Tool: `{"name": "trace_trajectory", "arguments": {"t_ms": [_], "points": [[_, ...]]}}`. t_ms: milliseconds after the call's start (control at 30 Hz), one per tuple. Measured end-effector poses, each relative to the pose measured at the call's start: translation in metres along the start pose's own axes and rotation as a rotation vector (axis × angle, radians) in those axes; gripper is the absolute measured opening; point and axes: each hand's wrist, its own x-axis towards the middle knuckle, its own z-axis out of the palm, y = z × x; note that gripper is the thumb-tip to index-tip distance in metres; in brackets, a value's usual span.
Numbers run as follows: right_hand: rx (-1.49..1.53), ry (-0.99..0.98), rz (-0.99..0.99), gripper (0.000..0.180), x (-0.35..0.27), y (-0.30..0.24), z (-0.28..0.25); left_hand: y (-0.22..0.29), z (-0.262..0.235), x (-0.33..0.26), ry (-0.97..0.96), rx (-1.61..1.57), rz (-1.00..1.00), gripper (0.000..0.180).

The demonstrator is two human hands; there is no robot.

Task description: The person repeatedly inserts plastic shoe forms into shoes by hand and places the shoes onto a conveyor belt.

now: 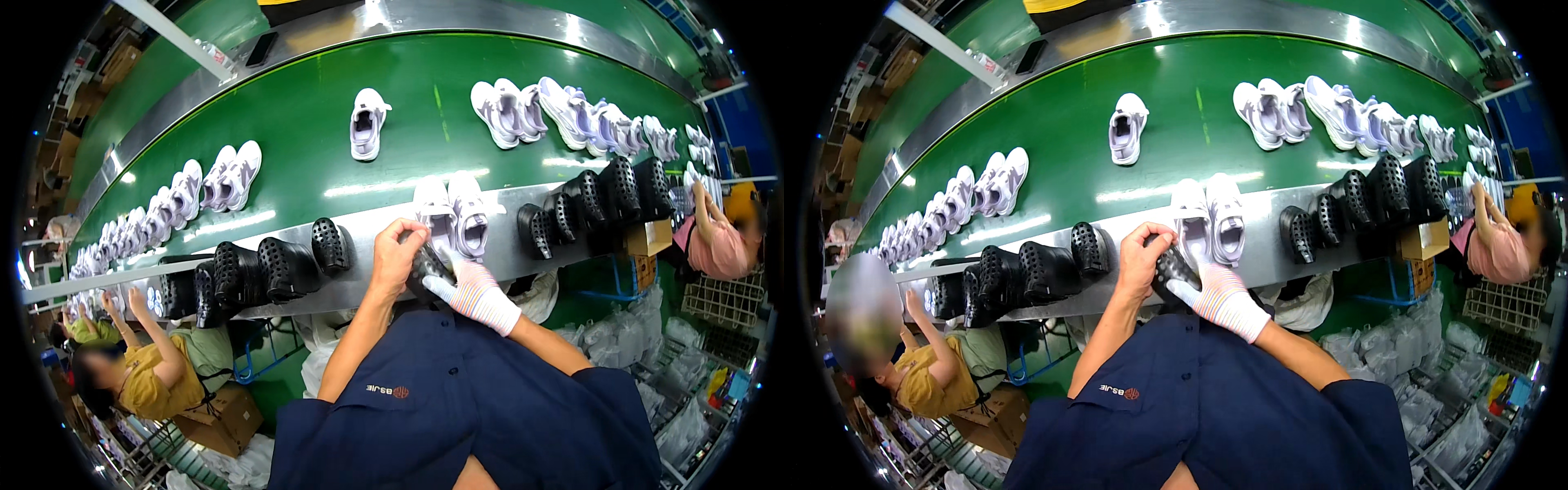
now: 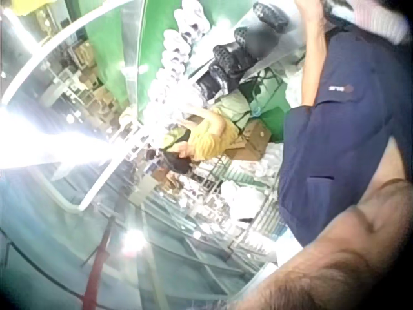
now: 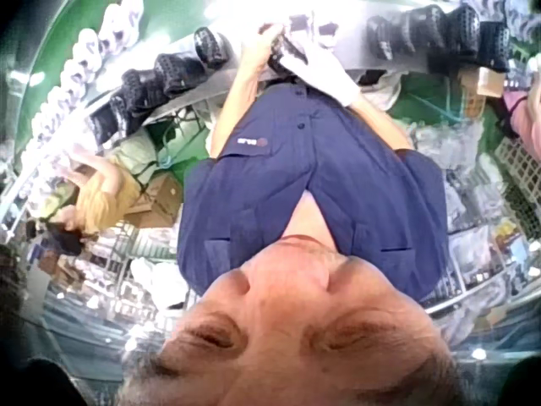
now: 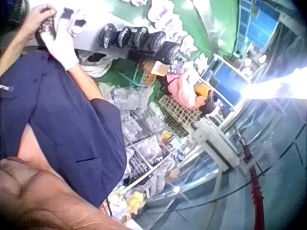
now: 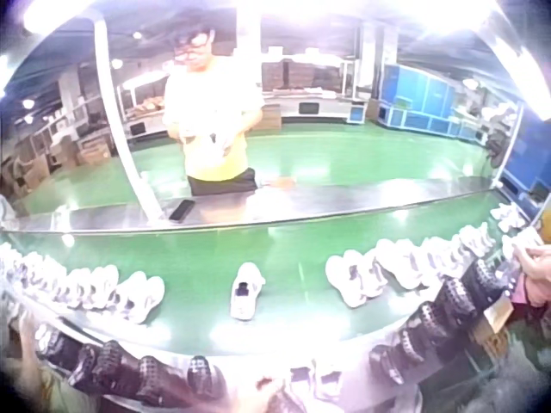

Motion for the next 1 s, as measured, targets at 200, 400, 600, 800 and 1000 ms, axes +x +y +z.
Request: {"name": "trace_trajectory", "arguments": {"t_ms": [200,400,600,800,1000], "points": [[-0.363,-0.148,0.236,0.052,-0.019,0.012,-0.01,-0.032,0.026,0.009,0.048,0.0,-0.072,0.008],[-0.351,-0.146,0.356,0.054,-0.011,0.029,-0.017,-0.042,0.032,0.013,0.249,0.843,0.317,0.021],[-0.575,-0.345,0.427,0.043,0.028,0.031,-0.033,-0.051,0.011,0.065,0.267,1.195,0.669,0.042],[-0.743,-0.141,0.166,0.022,0.064,0.059,0.017,-0.05,0.005,0.075,-0.26,1.191,0.433,0.031],[-0.66,-0.077,0.255,0.023,0.057,0.056,0.036,-0.065,-0.023,0.078,-0.157,1.117,0.484,0.024]]}}
